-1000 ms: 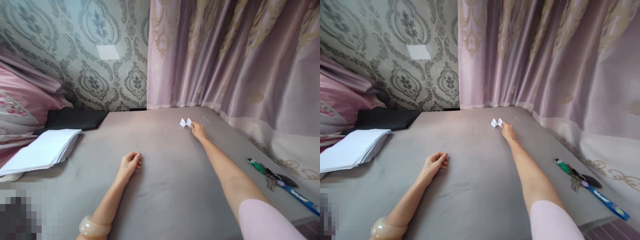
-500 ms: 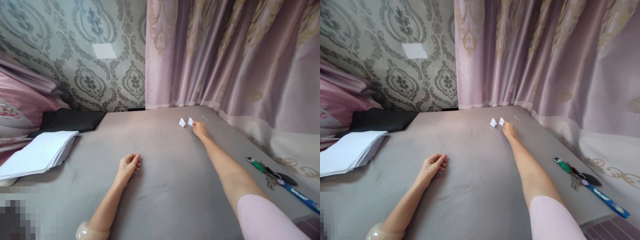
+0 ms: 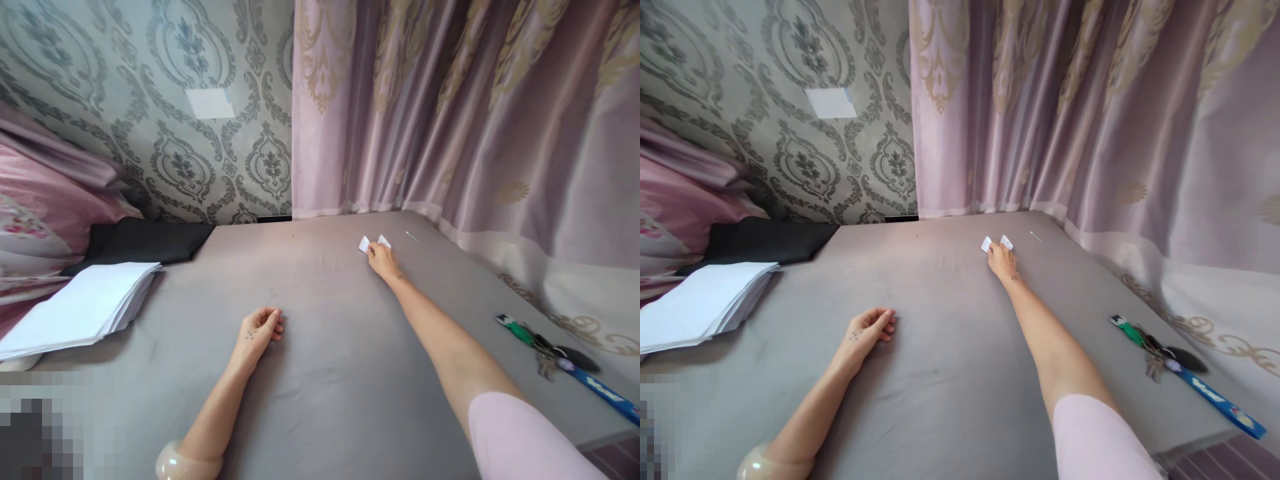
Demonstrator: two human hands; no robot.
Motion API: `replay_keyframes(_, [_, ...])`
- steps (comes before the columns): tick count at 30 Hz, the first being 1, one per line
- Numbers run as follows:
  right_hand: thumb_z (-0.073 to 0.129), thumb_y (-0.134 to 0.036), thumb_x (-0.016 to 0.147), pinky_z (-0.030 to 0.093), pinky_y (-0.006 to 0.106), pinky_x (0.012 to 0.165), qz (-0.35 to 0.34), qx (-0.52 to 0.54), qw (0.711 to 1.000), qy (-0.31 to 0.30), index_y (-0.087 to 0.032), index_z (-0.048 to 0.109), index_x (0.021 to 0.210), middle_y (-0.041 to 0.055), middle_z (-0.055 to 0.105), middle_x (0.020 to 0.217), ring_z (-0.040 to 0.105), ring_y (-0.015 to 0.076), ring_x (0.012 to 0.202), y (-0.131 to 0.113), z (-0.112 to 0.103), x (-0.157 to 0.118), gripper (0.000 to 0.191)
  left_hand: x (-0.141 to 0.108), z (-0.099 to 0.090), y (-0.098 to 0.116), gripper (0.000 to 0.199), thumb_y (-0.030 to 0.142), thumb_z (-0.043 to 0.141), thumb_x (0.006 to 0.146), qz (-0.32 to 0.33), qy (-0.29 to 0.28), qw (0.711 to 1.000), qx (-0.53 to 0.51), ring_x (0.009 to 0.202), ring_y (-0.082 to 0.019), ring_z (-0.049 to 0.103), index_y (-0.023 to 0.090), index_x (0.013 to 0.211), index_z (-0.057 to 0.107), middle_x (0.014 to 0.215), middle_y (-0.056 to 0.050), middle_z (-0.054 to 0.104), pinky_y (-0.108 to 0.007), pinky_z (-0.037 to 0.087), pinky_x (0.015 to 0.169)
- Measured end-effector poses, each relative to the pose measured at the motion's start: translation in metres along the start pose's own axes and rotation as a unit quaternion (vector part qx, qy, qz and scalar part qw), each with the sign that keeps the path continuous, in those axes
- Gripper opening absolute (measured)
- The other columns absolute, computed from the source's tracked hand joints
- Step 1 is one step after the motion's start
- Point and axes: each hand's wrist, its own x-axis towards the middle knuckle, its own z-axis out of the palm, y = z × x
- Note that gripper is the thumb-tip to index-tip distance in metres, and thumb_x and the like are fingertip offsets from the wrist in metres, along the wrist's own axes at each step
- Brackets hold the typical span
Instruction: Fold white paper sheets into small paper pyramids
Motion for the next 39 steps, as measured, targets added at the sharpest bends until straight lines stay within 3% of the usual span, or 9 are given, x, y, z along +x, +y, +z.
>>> replay_keyframes(10, [0.049,-0.020,0.090,0.043,0.029,0.087,0.006,0.011,1.000,-0.013,-0.019,0.068,0.106,0.0116,0.067,0.114,0.061,0.0199,0.103,0.014,-0.004,0.006,0.025,0.003,-0.001,-0.002,0.042,0.052,0.068,0.063,-0.003,-0.006,1.000,0.004,0.052,-0.010,0.055,0.013,0.077,0.064,0.068,-0.003,0.063,-0.022,0.047,0.049])
replay_keyframes(14, [0.050,-0.023,0.088,0.044,0.029,0.085,0.033,0.039,0.999,0.013,-0.021,0.064,0.117,0.0094,0.069,0.111,0.063,0.0204,0.100,0.018,-0.012,0.002,0.032,0.003,-0.001,-0.002,0.043,0.053,0.069,0.062,-0.002,-0.006,1.000,-0.001,0.052,-0.011,0.056,0.013,0.077,0.064,0.068,-0.003,0.063,-0.023,0.047,0.049])
replay_keyframes(21, [0.035,-0.019,0.090,0.047,0.031,0.082,0.084,0.074,0.993,0.042,-0.012,0.059,0.119,0.0155,0.070,0.105,0.066,0.0219,0.096,0.022,-0.024,-0.037,0.039,0.002,0.001,-0.001,0.035,0.047,0.068,0.064,0.000,-0.001,1.000,0.003,0.053,-0.011,0.056,0.013,0.074,0.064,0.066,-0.003,0.062,-0.023,0.046,0.049])
replay_keyframes(25, [0.043,-0.019,0.088,0.047,0.027,0.084,-0.028,0.109,0.993,-0.035,-0.017,0.067,0.104,0.0094,0.072,0.102,0.066,0.0179,0.096,-0.011,-0.013,-0.073,0.029,-0.002,0.005,0.006,0.023,0.037,0.065,0.069,0.009,0.000,1.000,0.019,0.053,-0.011,0.056,0.014,0.072,0.062,0.063,-0.002,0.061,-0.022,0.046,0.049])
replay_keyframes(28, [0.047,-0.020,0.087,0.047,0.027,0.087,-0.157,0.141,0.971,-0.108,-0.020,0.069,0.100,0.0055,0.073,0.100,0.065,0.0162,0.094,-0.057,-0.003,-0.105,0.025,-0.005,0.005,0.018,0.013,0.028,0.062,0.072,-0.003,-0.051,0.997,0.052,0.050,-0.010,0.054,0.015,0.070,0.061,0.058,0.000,0.058,-0.021,0.046,0.049])
replay_keyframes(30, [0.048,-0.022,0.087,0.046,0.029,0.089,-0.239,0.159,0.947,-0.145,-0.022,0.070,0.098,0.0053,0.072,0.101,0.064,0.0172,0.095,-0.084,0.003,-0.124,0.025,-0.002,-0.003,0.026,0.011,0.025,0.062,0.073,-0.014,-0.094,0.993,0.067,0.052,-0.011,0.056,0.014,0.070,0.062,0.060,-0.002,0.061,-0.022,0.046,0.048])
replay_keyframes(33, [0.047,-0.028,0.087,0.047,0.032,0.084,-0.311,0.164,0.922,-0.164,-0.025,0.071,0.091,0.0055,0.071,0.096,0.065,0.0196,0.089,-0.100,0.013,-0.131,0.024,0.007,-0.028,0.028,0.010,0.022,0.064,0.072,-0.012,-0.066,0.996,0.064,0.055,-0.012,0.059,0.013,0.072,0.066,0.063,-0.003,0.064,-0.021,0.046,0.050])
replay_keyframes(37, [0.051,-0.034,0.082,0.049,0.033,0.076,-0.119,0.160,0.979,-0.046,-0.024,0.071,0.093,0.0064,0.073,0.088,0.066,0.0219,0.081,-0.072,0.022,-0.090,0.024,0.009,-0.063,0.013,0.014,0.026,0.061,0.076,-0.011,-0.017,0.998,0.064,0.057,-0.011,0.059,0.012,0.077,0.065,0.069,-0.003,0.065,-0.021,0.046,0.053])
replay_keyframes(39, [0.046,-0.032,0.084,0.048,0.037,0.074,-0.036,0.138,0.990,0.011,-0.016,0.068,0.103,0.0137,0.072,0.095,0.066,0.0259,0.084,-0.045,0.018,-0.065,0.033,0.007,-0.071,0.003,0.018,0.028,0.058,0.078,-0.011,0.004,0.998,0.065,0.055,-0.009,0.055,0.012,0.074,0.063,0.065,-0.003,0.062,-0.020,0.044,0.054])
